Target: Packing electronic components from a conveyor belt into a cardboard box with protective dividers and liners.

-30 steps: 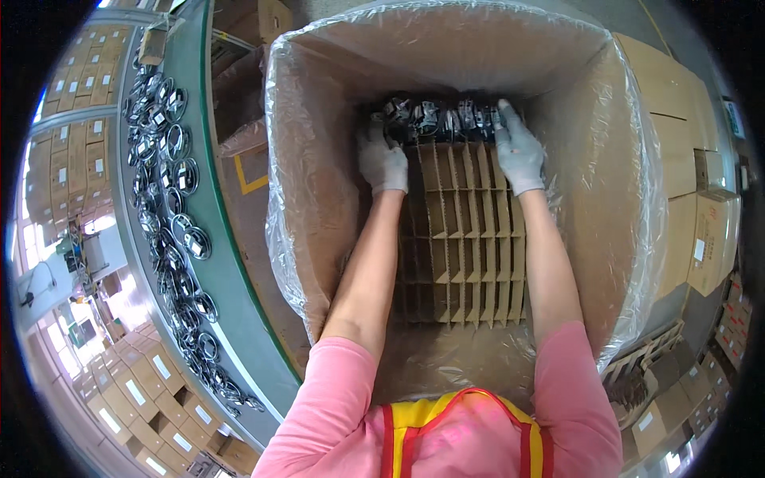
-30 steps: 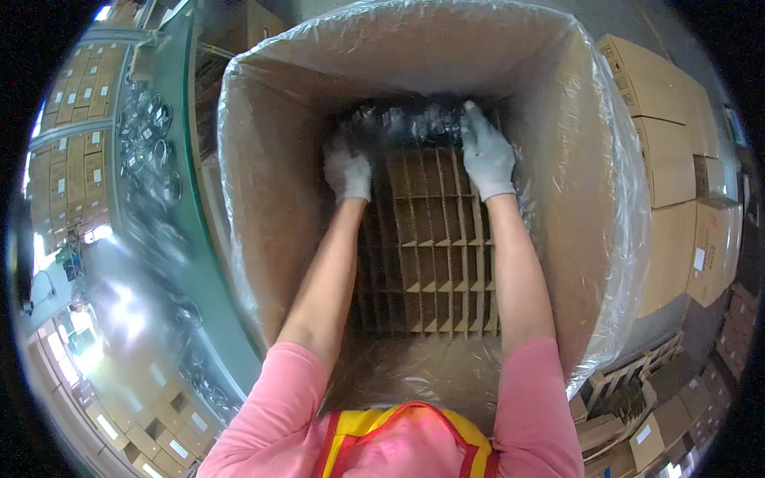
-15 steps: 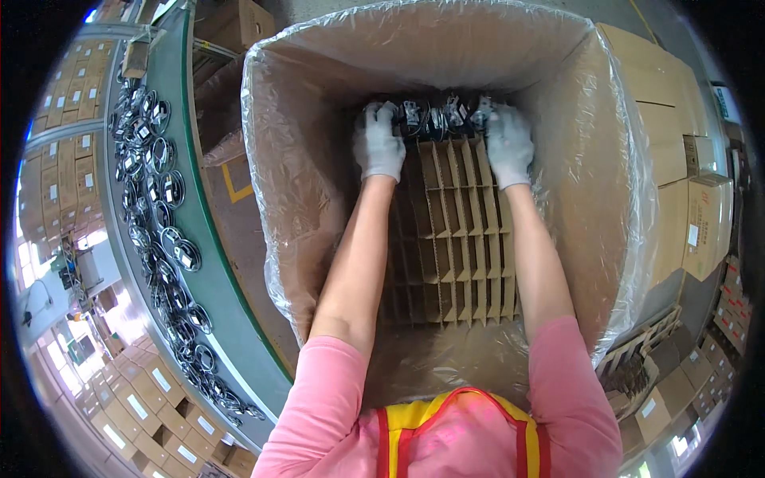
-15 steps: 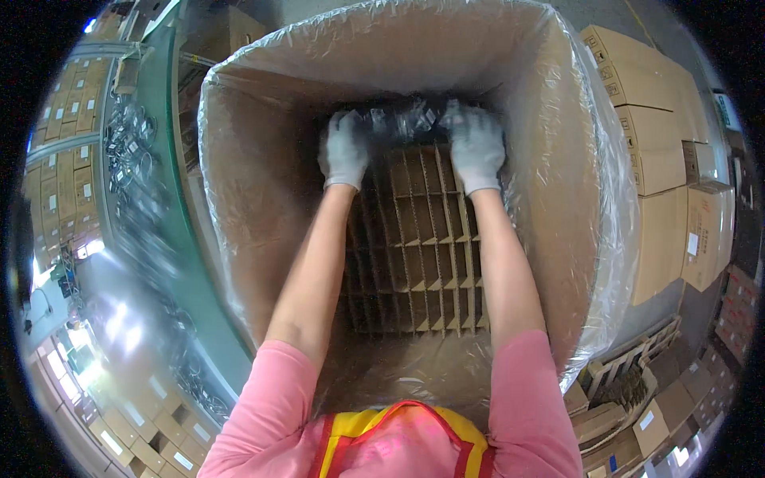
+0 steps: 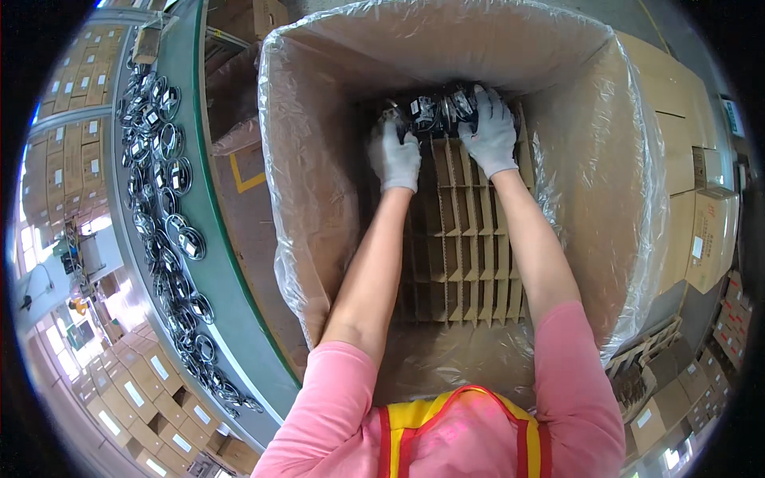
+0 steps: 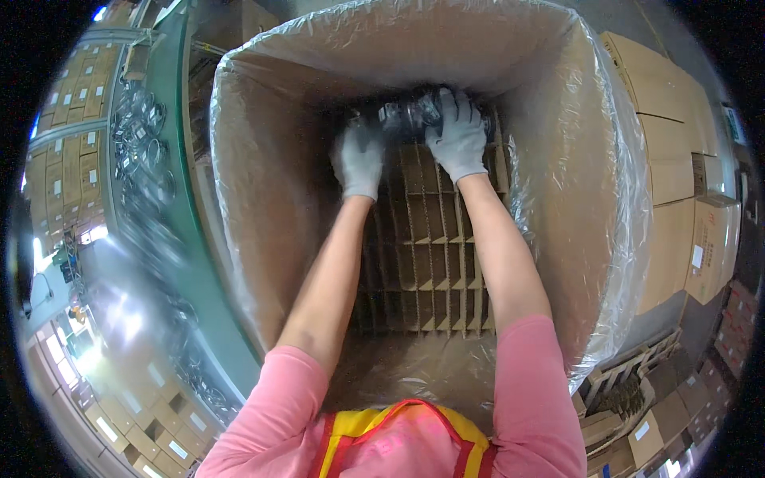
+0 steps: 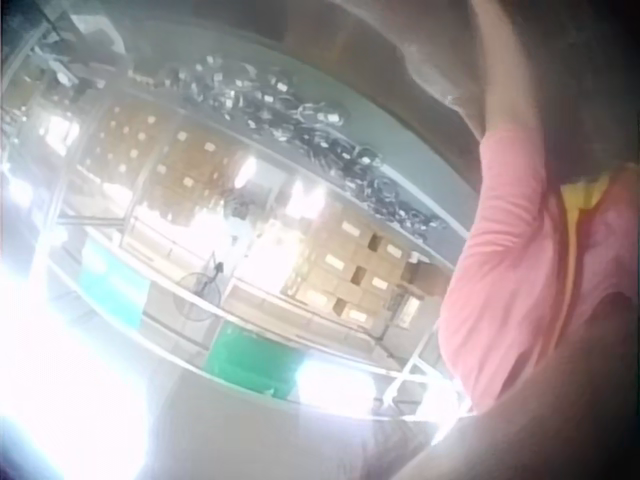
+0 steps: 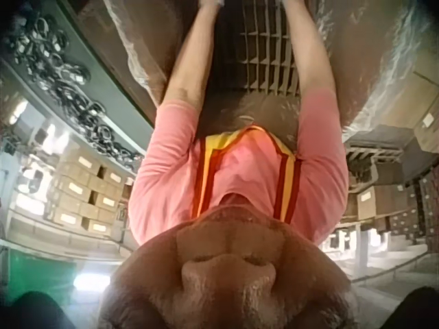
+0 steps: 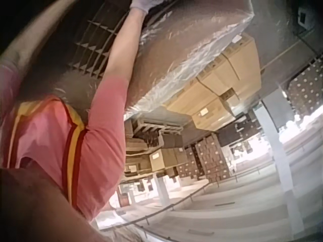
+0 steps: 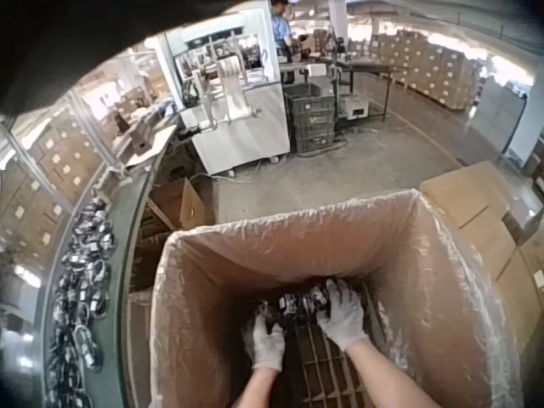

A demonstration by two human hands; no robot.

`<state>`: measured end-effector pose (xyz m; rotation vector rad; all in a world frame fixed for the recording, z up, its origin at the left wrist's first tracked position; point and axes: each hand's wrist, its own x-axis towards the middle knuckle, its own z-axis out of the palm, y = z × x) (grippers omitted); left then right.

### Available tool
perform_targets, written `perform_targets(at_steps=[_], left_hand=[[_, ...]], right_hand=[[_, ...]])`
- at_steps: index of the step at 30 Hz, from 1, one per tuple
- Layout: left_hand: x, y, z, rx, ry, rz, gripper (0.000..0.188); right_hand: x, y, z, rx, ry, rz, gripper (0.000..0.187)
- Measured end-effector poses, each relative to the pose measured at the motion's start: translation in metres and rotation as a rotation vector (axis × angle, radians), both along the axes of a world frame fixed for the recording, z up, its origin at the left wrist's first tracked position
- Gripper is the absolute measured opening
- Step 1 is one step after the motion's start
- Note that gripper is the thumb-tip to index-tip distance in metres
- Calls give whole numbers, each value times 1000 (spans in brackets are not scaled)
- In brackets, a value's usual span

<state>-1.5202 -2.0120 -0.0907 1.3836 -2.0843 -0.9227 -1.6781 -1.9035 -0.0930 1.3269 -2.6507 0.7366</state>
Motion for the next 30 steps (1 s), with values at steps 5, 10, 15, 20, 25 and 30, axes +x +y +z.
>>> perform_targets(at_steps=[5,10,15,20,25,30], left_hand=[[19,17,-9,-183,-197,159,38],[21,8,8,-452,-99,-200,40],[21,0,7,-220,-178,-123,30],[14,-2,20,-175,-126,-137,27],[5,-14,31,112,-39,242,33],[20,-12,20,66,146,268,25]], right_hand=[[4,-3,10,-56,-36,-102,55],[23,28,12,-122,106,41,47],[16,34,33,67,-151,-194,49],[24,23,50,-146,47,30,57],[1,16,15,-248,-413,-417,51],[17,7,41,-248,-426,-294,33]])
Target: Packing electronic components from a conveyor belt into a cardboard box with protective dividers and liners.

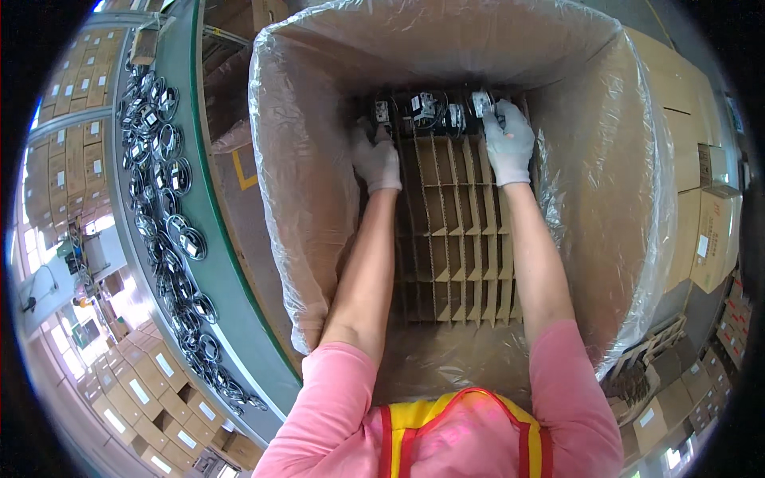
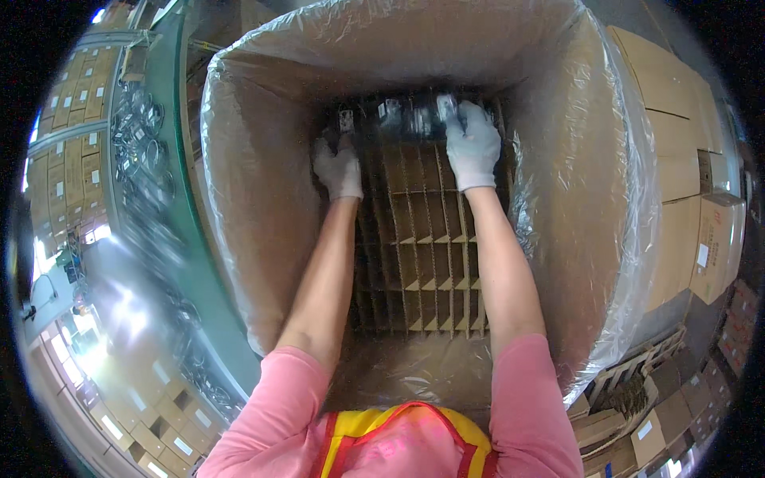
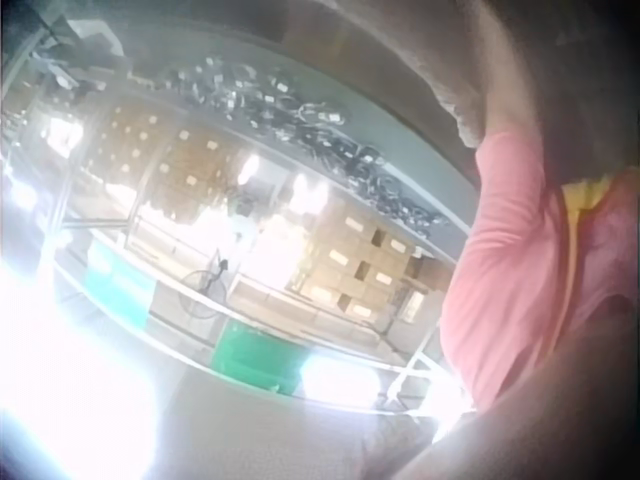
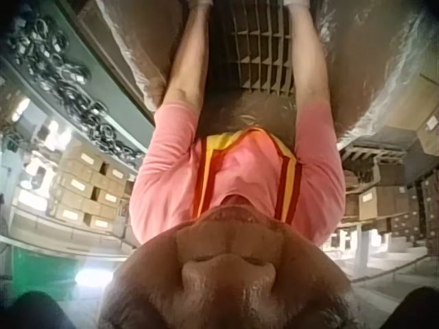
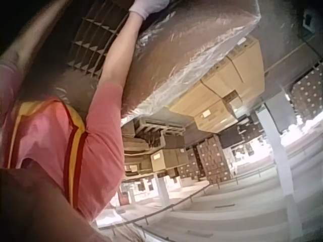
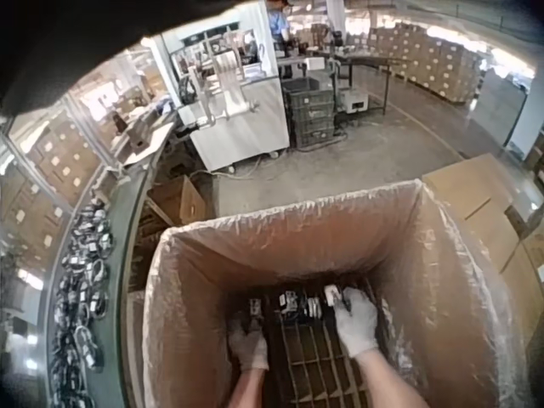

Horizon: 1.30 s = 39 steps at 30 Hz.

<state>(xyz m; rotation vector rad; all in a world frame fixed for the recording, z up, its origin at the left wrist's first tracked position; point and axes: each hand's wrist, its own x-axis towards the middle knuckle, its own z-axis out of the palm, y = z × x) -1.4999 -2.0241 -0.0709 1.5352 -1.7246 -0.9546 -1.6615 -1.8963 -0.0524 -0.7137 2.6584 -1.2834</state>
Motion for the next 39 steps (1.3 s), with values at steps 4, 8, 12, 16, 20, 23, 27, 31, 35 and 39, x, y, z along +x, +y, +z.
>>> perform_targets(at_steps=[4,8,12,16,20,23,27,31,35,39], left_hand=[[-4,14,-6,-320,-26,-26,26],[-8,19,-1,-153,40,-3,31],[-4,11,-19,-51,163,167,30],[-17,14,-9,89,245,222,29],[-10,0,-17,169,447,164,28],[-16,12,3,165,326,149,27],[-5,9,-21,91,339,101,27],[-5,16,-12,154,112,27,29],[-16,30,-1,171,193,-145,34],[-26,35,-14,-262,-172,-344,49]], right_hand=[[16,1,-7,159,165,159,18],[27,3,-13,94,336,243,21],[11,0,11,284,-307,81,31],[5,9,-19,322,152,276,37],[3,-6,0,350,49,54,36],[11,-15,16,278,-140,233,34],[22,-24,7,350,-152,192,31],[5,-14,-17,211,-340,23,32],[19,-18,-7,2,-93,20,34],[20,-25,-4,61,60,88,36]])
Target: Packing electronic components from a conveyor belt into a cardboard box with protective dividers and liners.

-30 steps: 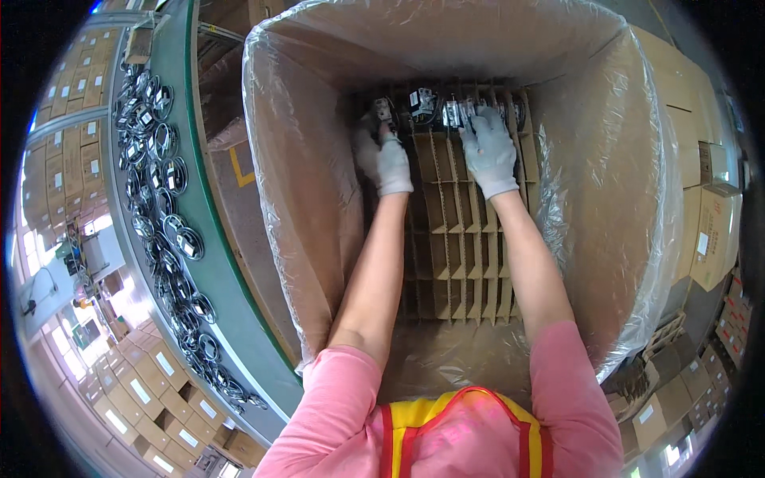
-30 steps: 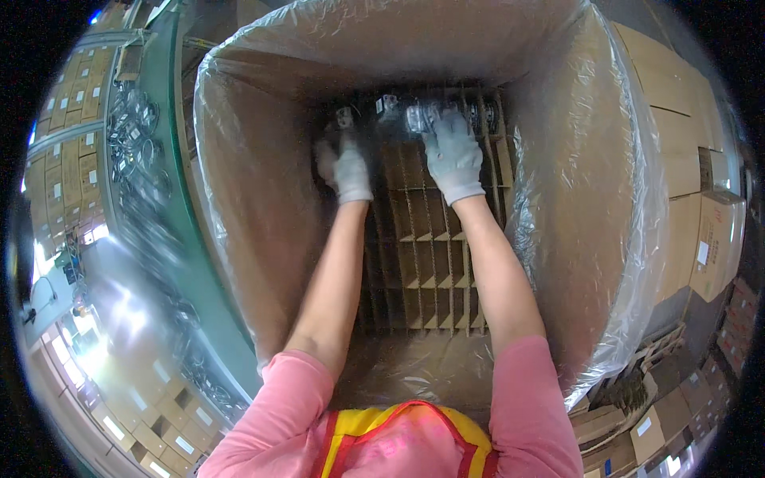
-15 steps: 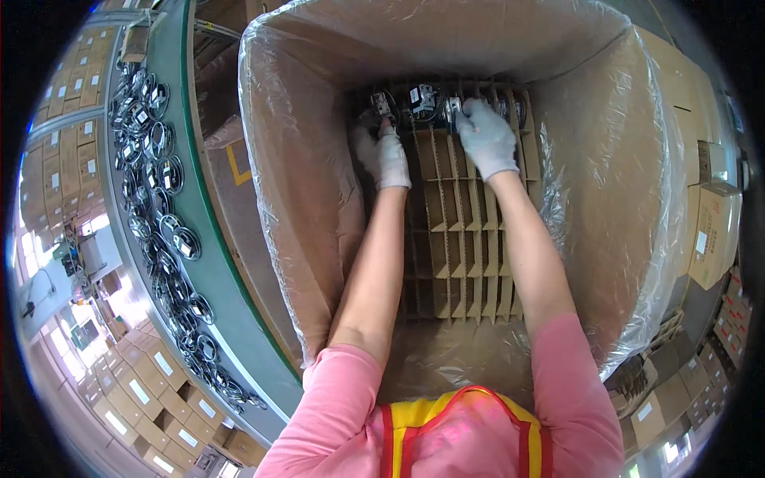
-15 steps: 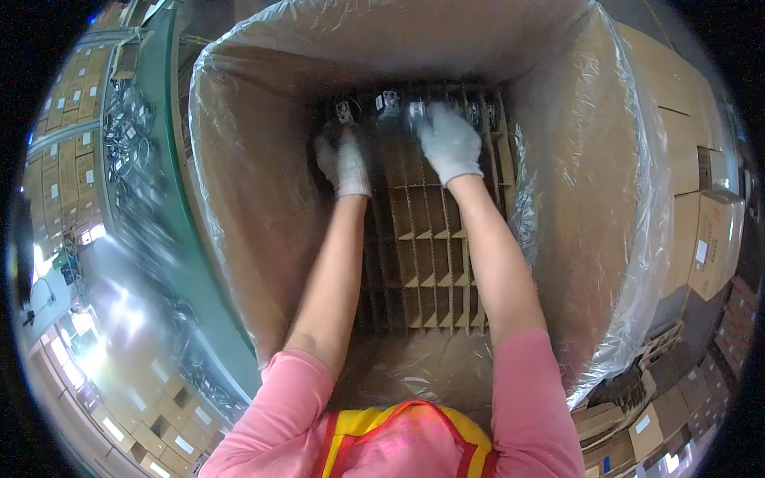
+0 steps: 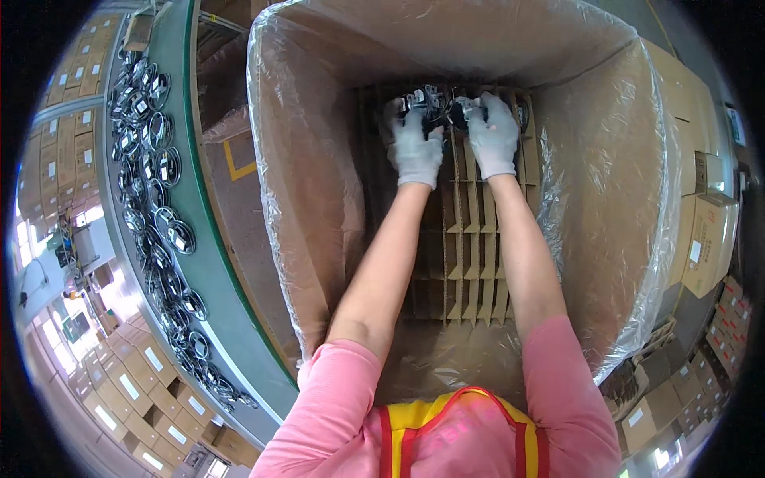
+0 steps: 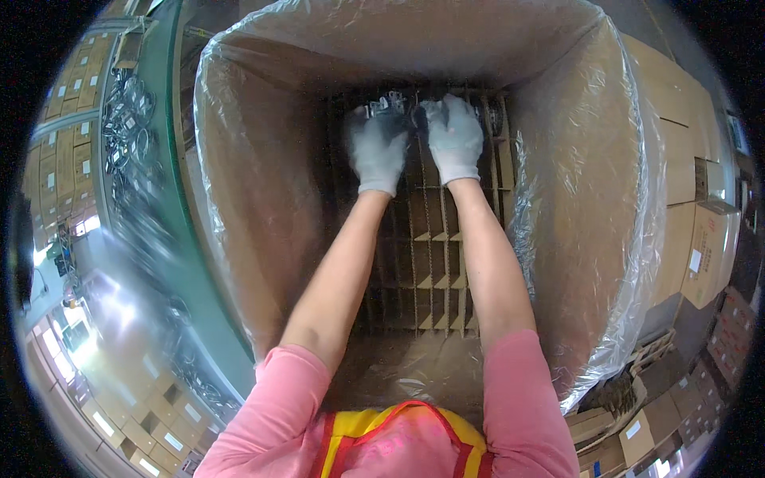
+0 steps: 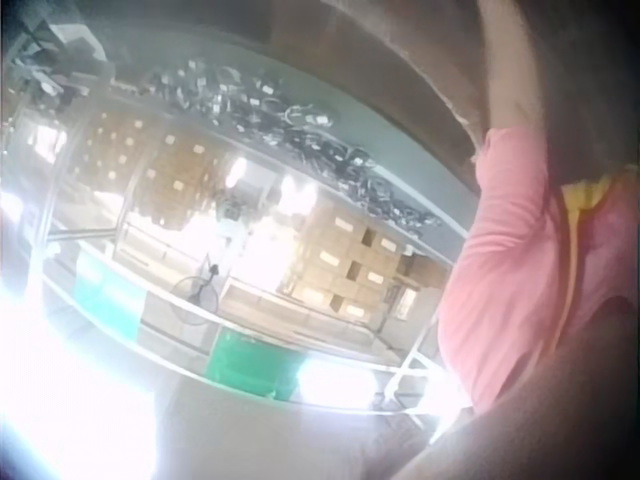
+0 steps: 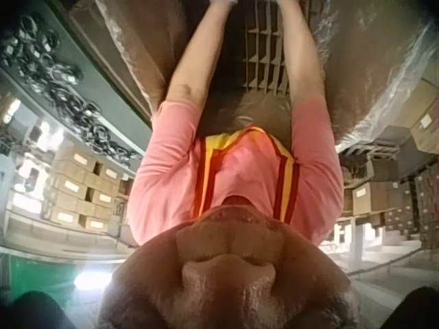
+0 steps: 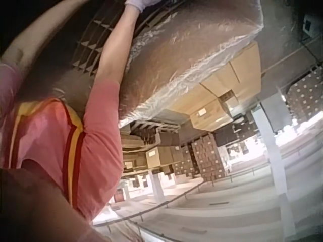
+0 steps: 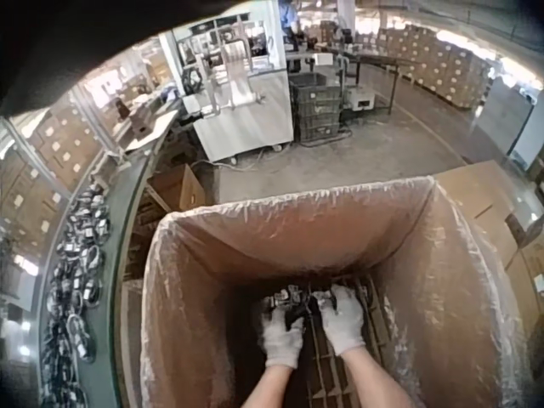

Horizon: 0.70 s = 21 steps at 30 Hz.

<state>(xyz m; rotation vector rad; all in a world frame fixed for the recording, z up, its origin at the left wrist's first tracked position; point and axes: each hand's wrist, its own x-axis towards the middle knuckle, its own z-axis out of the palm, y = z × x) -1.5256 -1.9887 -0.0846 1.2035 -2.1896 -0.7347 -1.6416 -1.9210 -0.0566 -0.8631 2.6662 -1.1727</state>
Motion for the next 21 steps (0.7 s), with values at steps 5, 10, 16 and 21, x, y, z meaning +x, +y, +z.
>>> perform_targets(at_steps=[5,10,16,21], left_hand=[[-11,-8,-3,18,-127,54,46],[-10,-6,-1,9,52,121,34],[-6,-7,15,396,200,127,19],[-4,-12,-2,248,19,76,17]], right_hand=[[13,0,13,-129,226,-7,27],[42,-6,0,305,173,135,21],[30,14,-13,-61,-43,166,27],[45,8,-10,-52,227,209,18]])
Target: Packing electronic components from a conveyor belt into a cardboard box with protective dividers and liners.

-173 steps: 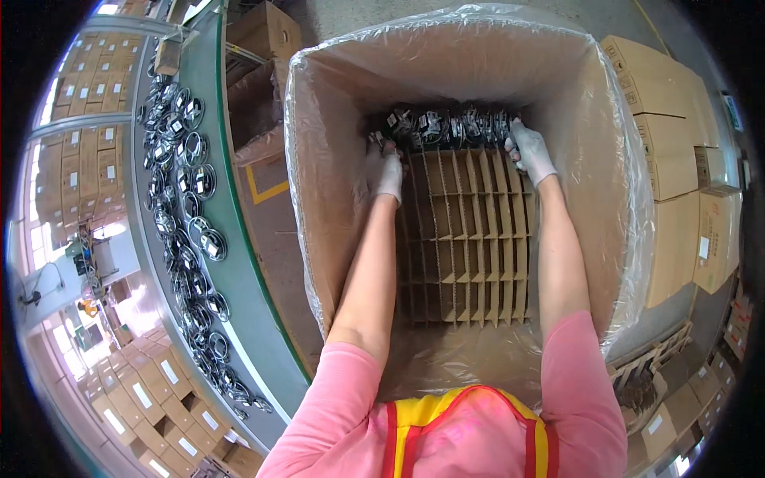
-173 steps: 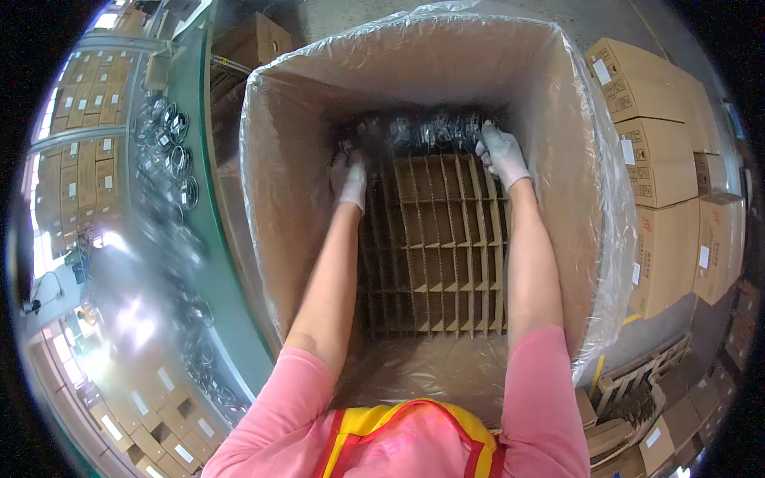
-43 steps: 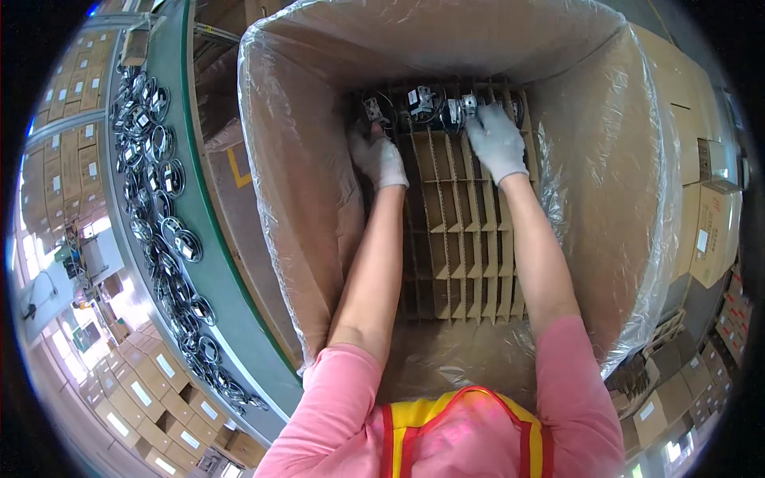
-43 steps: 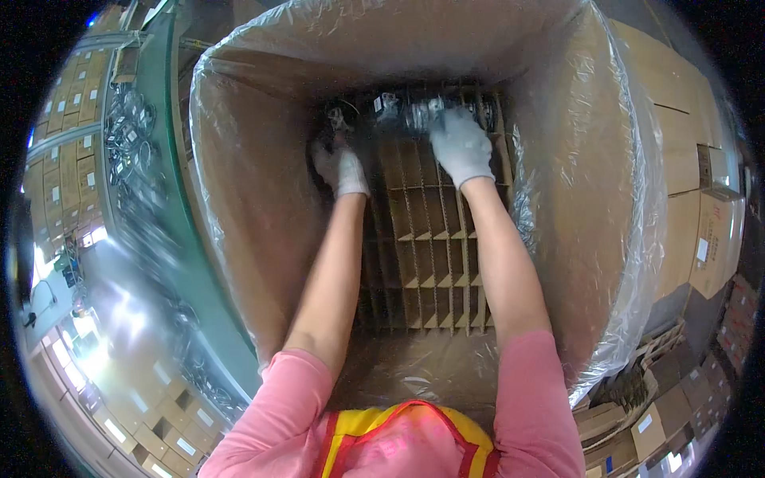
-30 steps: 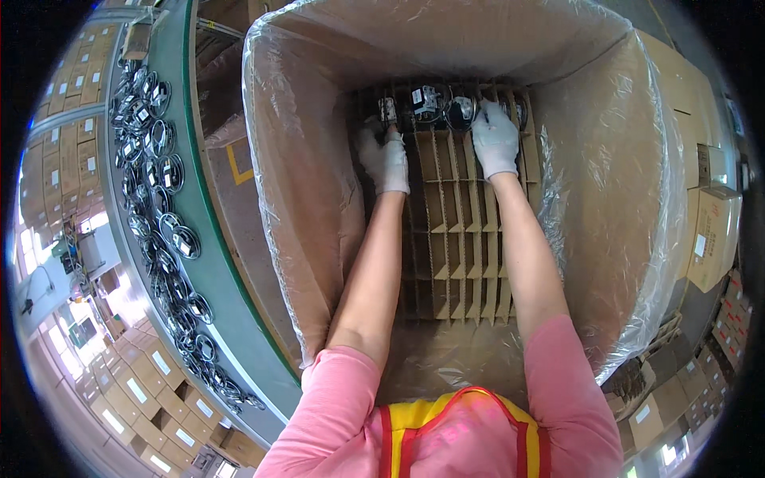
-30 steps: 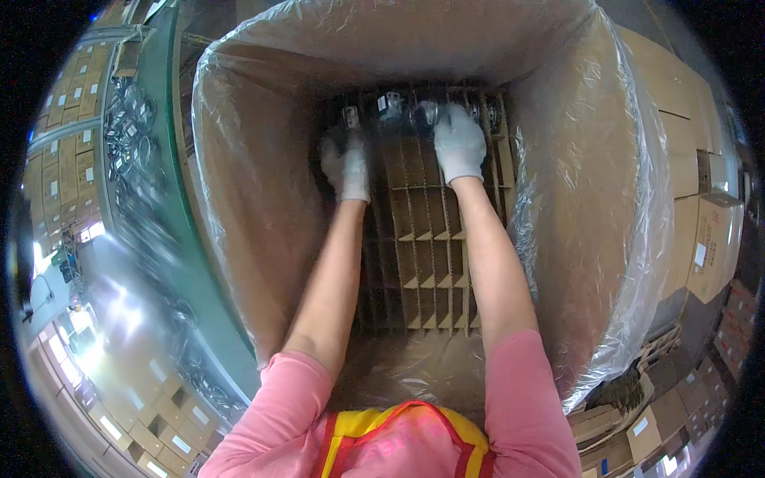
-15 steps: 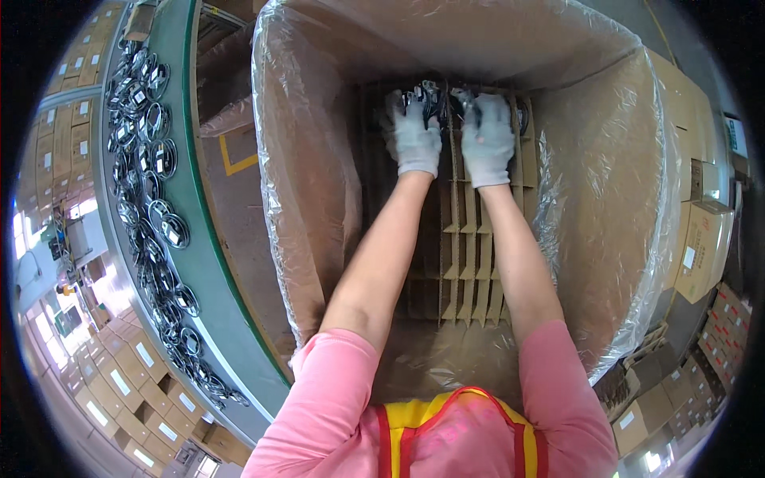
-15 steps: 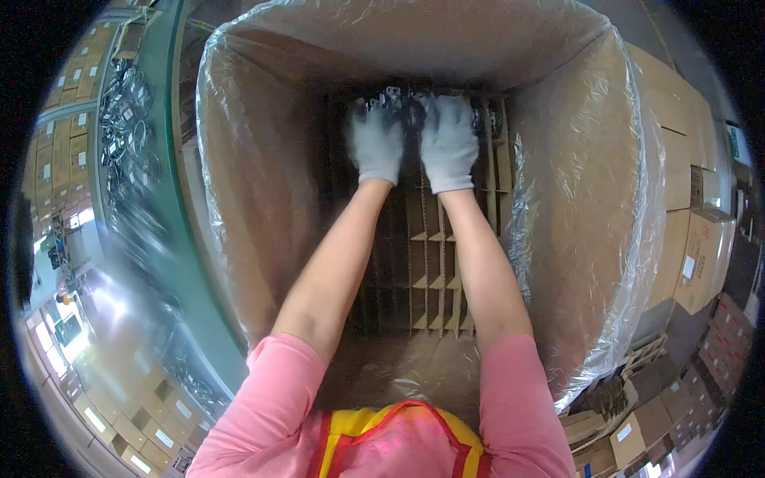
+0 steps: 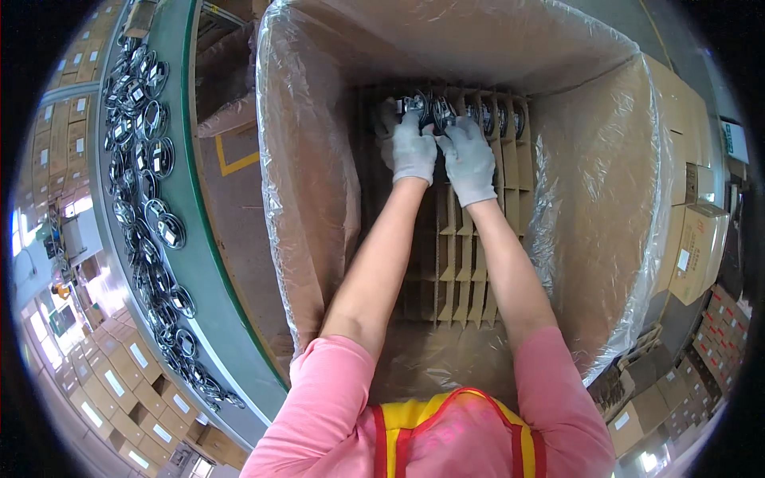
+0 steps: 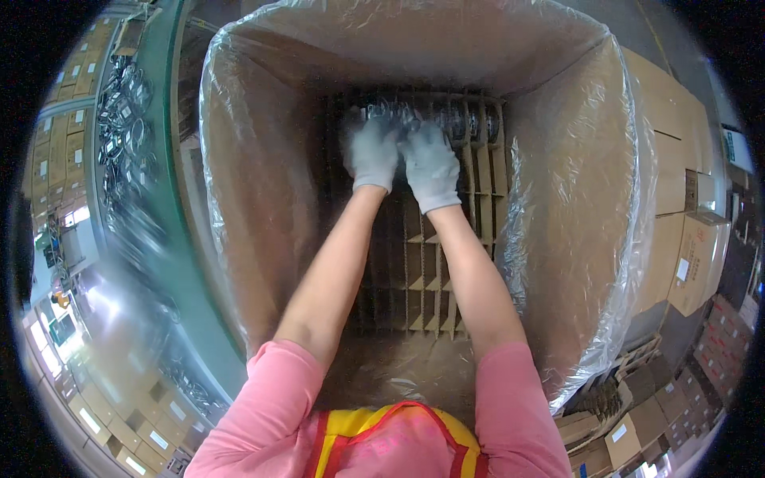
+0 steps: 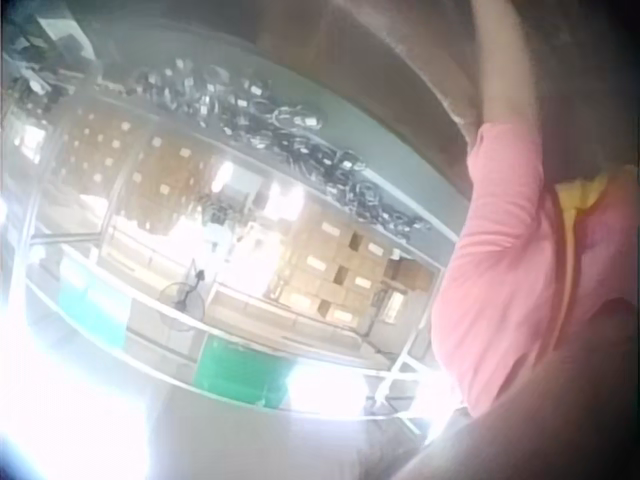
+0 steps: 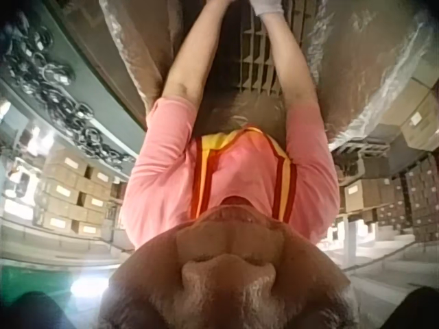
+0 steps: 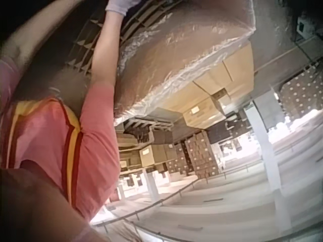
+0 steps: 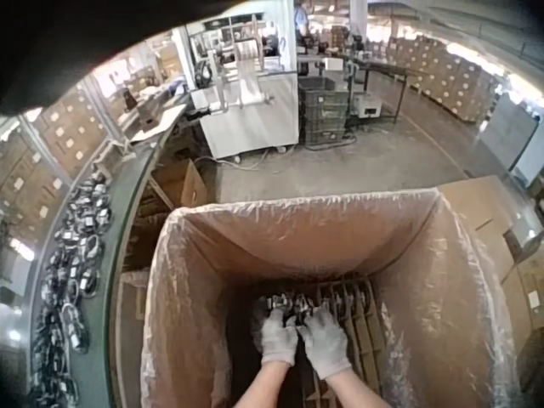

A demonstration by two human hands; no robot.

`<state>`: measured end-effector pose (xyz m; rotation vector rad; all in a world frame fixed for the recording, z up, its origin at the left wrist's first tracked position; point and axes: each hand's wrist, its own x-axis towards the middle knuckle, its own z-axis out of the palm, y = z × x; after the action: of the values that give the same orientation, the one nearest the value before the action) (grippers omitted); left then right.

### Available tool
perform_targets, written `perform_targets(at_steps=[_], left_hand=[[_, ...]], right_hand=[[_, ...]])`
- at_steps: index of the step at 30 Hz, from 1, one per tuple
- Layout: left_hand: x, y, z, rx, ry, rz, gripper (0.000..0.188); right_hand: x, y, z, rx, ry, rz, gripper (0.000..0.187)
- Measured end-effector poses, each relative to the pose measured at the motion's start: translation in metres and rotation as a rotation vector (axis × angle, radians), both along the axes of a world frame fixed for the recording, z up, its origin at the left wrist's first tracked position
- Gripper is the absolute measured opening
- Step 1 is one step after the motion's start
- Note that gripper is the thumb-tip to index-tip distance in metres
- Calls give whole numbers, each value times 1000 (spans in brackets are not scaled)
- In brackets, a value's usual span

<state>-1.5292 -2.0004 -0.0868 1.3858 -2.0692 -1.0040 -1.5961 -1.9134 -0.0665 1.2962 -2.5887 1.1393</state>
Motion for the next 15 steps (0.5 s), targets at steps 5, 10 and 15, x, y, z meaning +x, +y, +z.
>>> perform_targets(at_steps=[5,10,15], left_hand=[[6,-6,0,66,196,88,19],[22,-20,-7,301,266,409,26],[28,-17,11,385,446,355,32]], right_hand=[[-11,-17,22,347,-102,16,15],[-36,-4,14,26,-542,-170,15],[-17,-8,16,21,-185,-87,20]])
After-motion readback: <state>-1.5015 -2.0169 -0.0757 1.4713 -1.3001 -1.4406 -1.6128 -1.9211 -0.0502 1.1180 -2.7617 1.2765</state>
